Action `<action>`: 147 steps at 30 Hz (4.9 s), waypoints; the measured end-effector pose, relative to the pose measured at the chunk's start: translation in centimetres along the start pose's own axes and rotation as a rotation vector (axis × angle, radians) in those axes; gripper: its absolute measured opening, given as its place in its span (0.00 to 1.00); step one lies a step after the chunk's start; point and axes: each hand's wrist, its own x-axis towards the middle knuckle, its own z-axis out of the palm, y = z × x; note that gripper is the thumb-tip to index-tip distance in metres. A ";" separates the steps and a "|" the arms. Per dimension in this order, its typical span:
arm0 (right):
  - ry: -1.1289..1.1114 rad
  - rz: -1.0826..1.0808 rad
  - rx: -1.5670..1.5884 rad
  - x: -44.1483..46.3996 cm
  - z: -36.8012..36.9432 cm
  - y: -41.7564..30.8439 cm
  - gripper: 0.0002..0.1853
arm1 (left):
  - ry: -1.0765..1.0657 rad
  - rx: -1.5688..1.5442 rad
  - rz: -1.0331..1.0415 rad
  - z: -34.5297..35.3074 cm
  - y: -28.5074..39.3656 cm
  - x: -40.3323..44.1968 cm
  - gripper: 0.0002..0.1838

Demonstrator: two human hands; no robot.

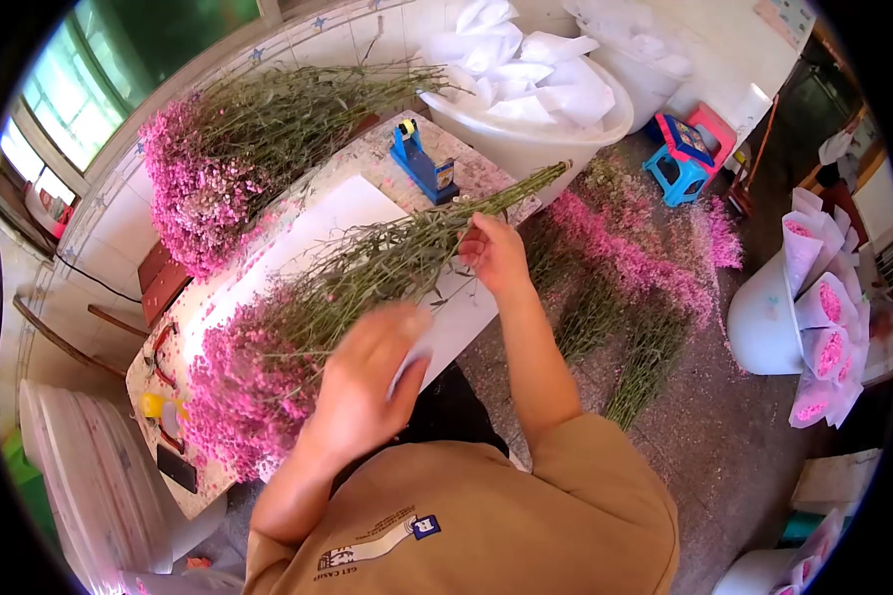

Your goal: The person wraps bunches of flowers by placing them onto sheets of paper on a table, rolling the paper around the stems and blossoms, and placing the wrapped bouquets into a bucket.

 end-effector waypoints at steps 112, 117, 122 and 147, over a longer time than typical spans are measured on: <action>0.526 -0.682 -0.542 12.2 -0.6 -5.4 0.27 | -0.412 -0.767 -0.533 -2.5 -4.3 8.1 0.10; 0.526 -1.063 -1.424 2.2 0.3 -0.9 0.45 | 0.200 -0.674 -0.424 -16.9 -3.6 4.4 0.16; -0.090 -1.156 -1.699 -8.2 6.1 6.1 0.36 | 0.507 -0.816 -0.144 -28.2 -2.1 -4.3 0.21; -1.099 -0.963 -1.826 -7.1 12.8 16.7 0.57 | 1.149 0.922 0.093 -61.0 2.9 -14.2 0.12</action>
